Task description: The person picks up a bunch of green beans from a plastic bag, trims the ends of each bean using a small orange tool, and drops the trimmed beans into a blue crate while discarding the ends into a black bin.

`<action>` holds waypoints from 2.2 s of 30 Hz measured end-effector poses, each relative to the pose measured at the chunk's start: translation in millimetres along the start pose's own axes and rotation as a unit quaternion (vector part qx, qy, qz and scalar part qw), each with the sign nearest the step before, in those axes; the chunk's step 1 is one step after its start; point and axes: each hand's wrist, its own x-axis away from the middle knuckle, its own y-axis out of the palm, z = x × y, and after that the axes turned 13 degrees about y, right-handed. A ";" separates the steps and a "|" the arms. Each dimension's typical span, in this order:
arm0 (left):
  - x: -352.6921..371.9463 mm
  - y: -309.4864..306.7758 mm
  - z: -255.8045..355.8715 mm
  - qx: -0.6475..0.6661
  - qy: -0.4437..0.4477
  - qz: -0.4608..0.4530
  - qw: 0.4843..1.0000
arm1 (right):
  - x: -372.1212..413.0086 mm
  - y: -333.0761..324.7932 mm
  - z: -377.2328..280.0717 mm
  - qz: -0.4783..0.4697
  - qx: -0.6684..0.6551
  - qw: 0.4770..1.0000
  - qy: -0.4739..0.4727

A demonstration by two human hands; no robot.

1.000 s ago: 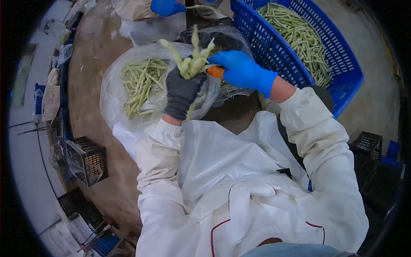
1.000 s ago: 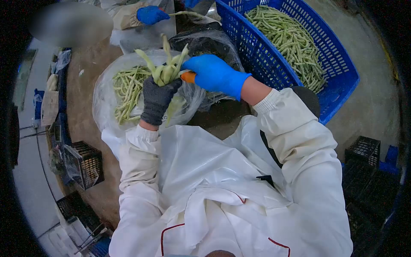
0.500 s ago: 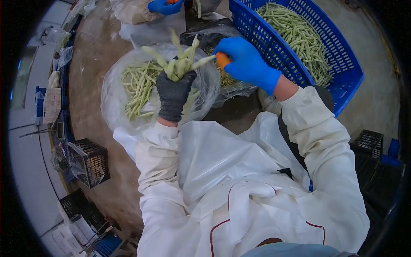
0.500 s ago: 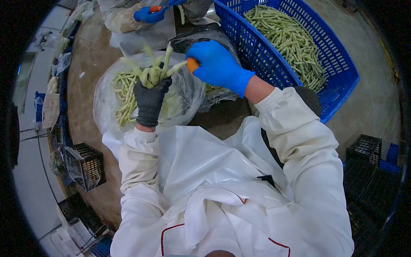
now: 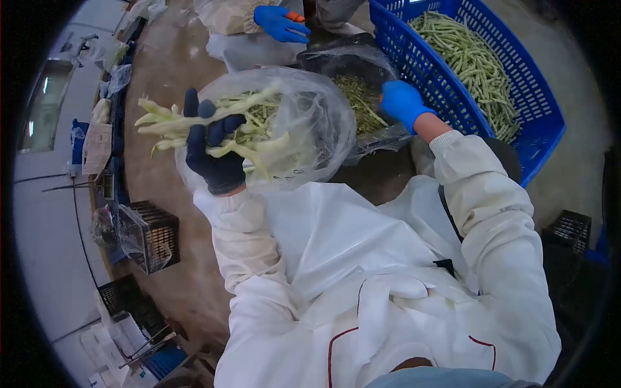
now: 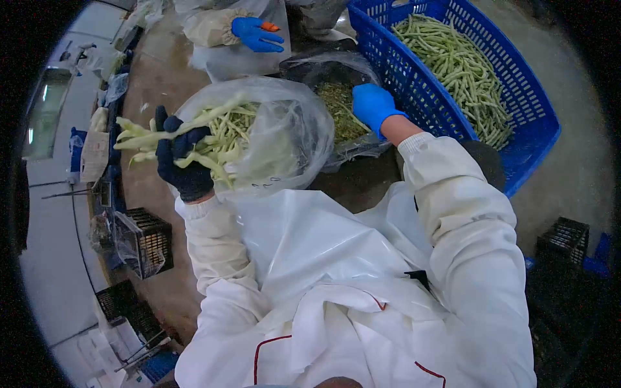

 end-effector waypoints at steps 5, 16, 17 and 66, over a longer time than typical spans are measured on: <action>-0.6 -1.1 9.2 0.054 0.009 -0.046 0.997 | -23.4 30.3 4.8 0.005 -0.117 0.993 -0.029; 19.9 18.6 -45.7 -0.043 -0.144 0.045 0.988 | 38.1 -67.8 -52.9 0.026 -0.312 0.905 -0.287; 15.5 30.8 -40.7 -0.088 -0.102 0.053 0.989 | 34.8 -90.5 -32.4 0.109 -0.295 0.892 -0.324; -3.4 15.6 -34.5 -0.360 -0.039 0.121 0.924 | -78.3 234.3 48.3 -0.283 0.146 0.948 -0.020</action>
